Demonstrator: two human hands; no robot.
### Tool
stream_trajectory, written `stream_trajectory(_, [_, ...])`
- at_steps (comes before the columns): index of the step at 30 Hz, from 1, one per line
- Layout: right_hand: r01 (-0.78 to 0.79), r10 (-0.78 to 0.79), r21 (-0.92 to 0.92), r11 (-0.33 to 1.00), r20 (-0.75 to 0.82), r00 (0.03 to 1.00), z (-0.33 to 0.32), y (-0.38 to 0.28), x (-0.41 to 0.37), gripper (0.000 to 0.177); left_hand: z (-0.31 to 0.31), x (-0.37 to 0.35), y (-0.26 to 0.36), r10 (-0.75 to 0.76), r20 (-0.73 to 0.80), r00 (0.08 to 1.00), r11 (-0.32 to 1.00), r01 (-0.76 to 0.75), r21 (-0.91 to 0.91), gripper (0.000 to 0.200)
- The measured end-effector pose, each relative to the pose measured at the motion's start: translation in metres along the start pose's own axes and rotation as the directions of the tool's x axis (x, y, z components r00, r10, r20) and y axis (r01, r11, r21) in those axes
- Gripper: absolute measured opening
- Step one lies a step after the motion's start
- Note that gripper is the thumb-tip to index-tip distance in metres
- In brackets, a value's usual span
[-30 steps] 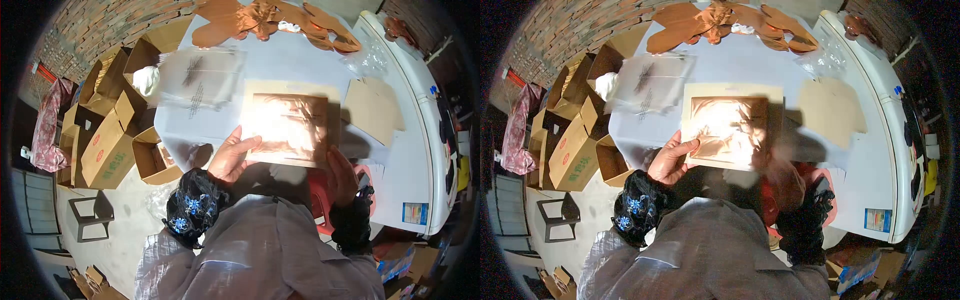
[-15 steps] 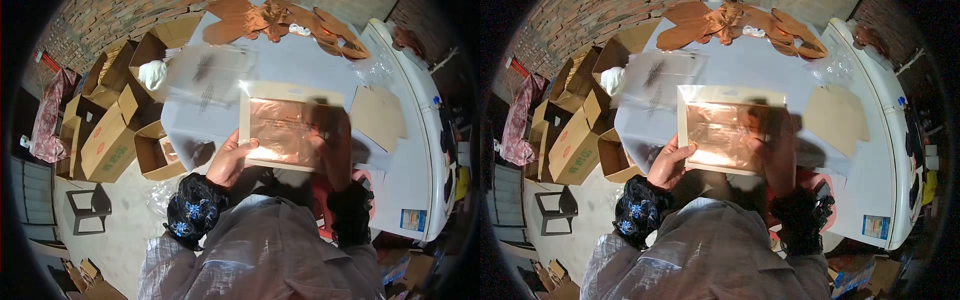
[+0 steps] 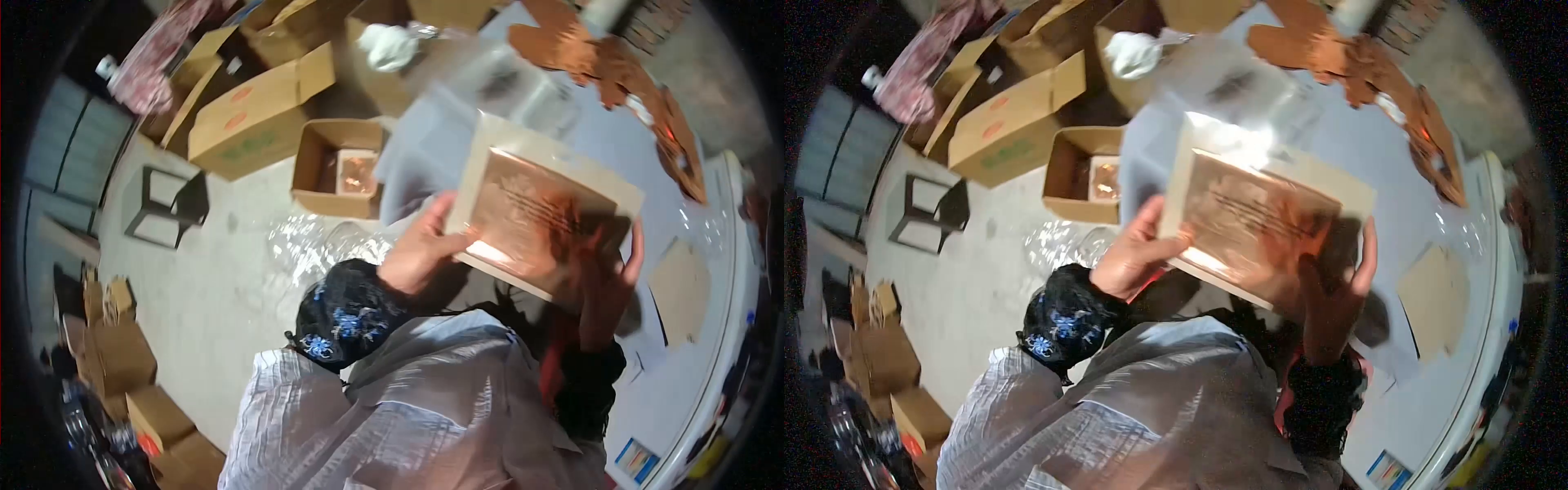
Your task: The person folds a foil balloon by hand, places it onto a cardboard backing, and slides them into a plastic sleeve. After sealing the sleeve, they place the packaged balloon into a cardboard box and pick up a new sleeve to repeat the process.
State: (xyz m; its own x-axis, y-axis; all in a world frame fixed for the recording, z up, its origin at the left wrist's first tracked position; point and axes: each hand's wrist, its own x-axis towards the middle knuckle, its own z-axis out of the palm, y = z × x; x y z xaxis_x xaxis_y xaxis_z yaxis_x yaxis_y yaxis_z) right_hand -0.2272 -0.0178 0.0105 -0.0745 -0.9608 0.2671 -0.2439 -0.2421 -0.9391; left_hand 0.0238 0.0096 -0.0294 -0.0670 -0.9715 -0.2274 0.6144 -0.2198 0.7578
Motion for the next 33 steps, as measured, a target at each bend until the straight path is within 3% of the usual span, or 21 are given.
stream_trajectory(2, [-0.069,0.066,0.021,0.997,0.091,0.994,0.007,-0.003,0.001,0.069,-0.047,-0.018,0.017,0.176,-0.261,0.949,0.975,-0.130,0.182,0.057])
stream_trajectory(4, [-0.092,0.094,-0.022,0.996,0.114,0.989,0.008,0.000,0.010,0.067,-0.082,-0.044,0.047,0.266,-0.497,0.826,0.958,-0.285,0.040,0.052])
stream_trajectory(6, [-0.057,0.067,-0.125,0.991,0.070,0.995,0.016,-0.016,-0.003,0.066,-0.189,-0.085,0.066,0.407,-0.618,0.672,0.898,-0.418,0.137,0.044])
stream_trajectory(8, [-0.083,0.088,-0.134,0.988,0.034,0.996,0.012,-0.001,0.010,0.063,-0.242,-0.092,0.065,0.512,-0.699,0.499,0.847,-0.428,0.315,0.037])
stream_trajectory(12, [-0.146,0.142,-0.175,0.974,-0.035,0.989,-0.007,0.017,0.013,0.058,-0.348,-0.088,0.023,0.390,-0.751,0.533,0.917,-0.295,0.267,0.041])
stream_trajectory(14, [-0.156,0.146,-0.153,0.976,-0.071,0.987,-0.012,0.022,0.011,0.056,-0.362,-0.070,0.007,0.325,-0.760,0.563,0.945,-0.231,0.233,0.042])
stream_trajectory(18, [-0.182,0.151,-0.316,0.931,-0.118,0.981,-0.015,0.023,0.005,0.047,-0.362,-0.040,-0.003,0.236,-0.730,0.641,0.967,-0.227,0.113,0.039])
stream_trajectory(23, [-0.153,0.131,-0.335,0.930,-0.087,0.987,-0.010,0.027,0.005,0.045,-0.341,-0.029,0.016,0.212,-0.619,0.756,0.975,-0.207,0.081,0.036])
stream_trajectory(29, [-0.149,0.131,-0.324,0.934,-0.075,0.988,-0.006,0.032,0.012,0.043,-0.318,-0.028,0.027,0.165,-0.603,0.780,0.982,-0.185,0.030,0.045])
stream_trajectory(33, [-0.167,0.138,-0.404,0.899,-0.100,0.985,-0.007,0.037,0.016,0.042,-0.347,-0.030,0.012,0.142,-0.559,0.817,0.988,-0.150,0.032,0.055])
